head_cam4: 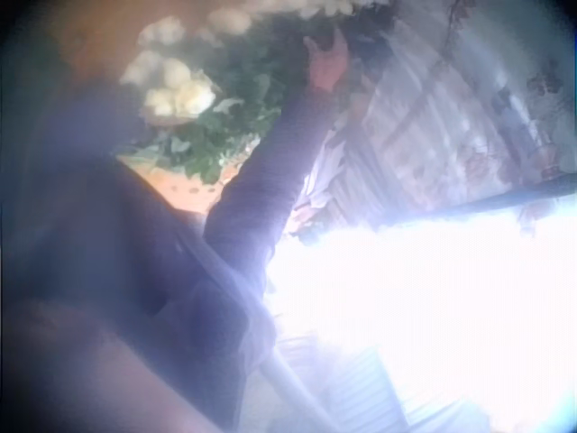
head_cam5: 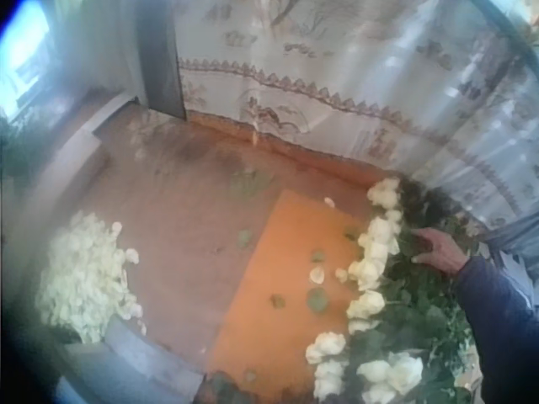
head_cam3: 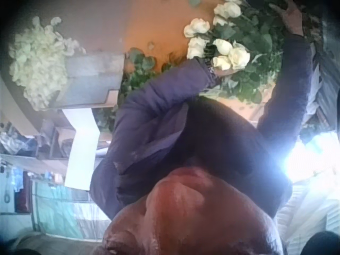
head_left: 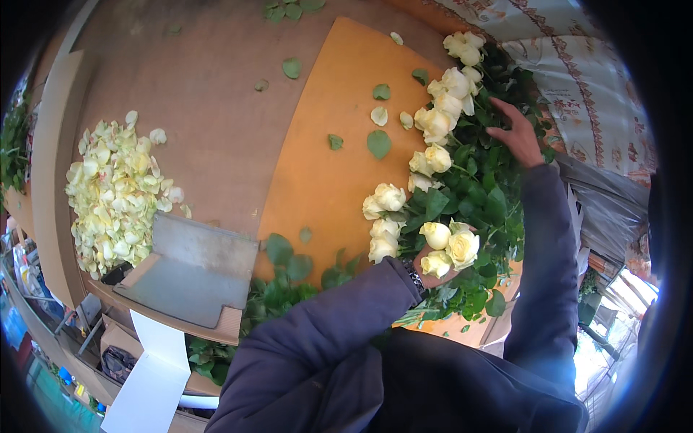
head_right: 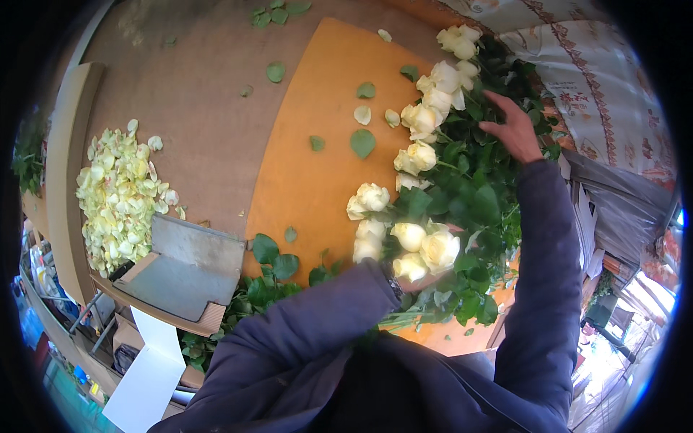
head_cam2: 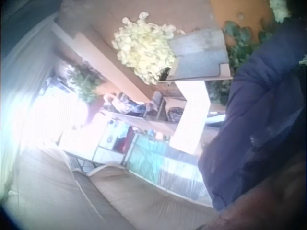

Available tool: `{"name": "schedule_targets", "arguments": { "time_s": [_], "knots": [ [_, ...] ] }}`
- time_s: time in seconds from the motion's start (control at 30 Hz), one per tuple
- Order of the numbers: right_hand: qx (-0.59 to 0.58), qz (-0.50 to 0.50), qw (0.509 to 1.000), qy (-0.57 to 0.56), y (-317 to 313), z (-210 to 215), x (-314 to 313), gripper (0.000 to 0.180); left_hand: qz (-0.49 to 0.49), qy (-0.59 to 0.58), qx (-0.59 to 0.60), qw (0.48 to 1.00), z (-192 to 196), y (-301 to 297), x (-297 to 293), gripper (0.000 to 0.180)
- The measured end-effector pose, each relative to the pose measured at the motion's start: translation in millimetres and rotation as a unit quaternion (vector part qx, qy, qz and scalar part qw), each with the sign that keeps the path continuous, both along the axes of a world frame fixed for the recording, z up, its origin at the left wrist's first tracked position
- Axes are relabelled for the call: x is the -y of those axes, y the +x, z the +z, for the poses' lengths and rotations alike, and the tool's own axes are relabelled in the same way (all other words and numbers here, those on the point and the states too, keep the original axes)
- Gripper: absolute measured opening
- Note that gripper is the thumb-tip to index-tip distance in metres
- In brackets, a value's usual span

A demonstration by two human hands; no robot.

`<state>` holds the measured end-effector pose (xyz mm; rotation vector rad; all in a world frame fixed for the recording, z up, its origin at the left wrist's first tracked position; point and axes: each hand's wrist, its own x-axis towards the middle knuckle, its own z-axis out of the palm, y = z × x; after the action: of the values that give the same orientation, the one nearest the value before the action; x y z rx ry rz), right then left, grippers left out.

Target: The person arranges white roses and hydrangea petals into a cardboard box lined with white paper. They place the flowers one by one, adjust their positions, and use a stapler to secure the box flaps. The person also gathers and sets aside a bunch of green stems.

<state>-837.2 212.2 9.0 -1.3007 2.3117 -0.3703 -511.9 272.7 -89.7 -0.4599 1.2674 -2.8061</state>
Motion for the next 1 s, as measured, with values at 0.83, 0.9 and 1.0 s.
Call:
{"name": "schedule_targets", "arguments": {
  "time_s": [0.83,0.9,1.0],
  "knots": [
    [-0.045,0.089,0.993,0.068,124,-14,-46,0.051,0.057,-0.243,0.103,0.963,30,4,0,0.022],
    [-0.074,0.085,0.993,0.044,121,-31,-43,0.058,0.085,-0.339,0.139,0.927,29,6,-1,0.022],
    [-0.08,0.076,0.992,0.067,116,-39,-45,0.063,0.041,-0.346,0.16,0.924,32,9,0,0.03]
  ]
}}
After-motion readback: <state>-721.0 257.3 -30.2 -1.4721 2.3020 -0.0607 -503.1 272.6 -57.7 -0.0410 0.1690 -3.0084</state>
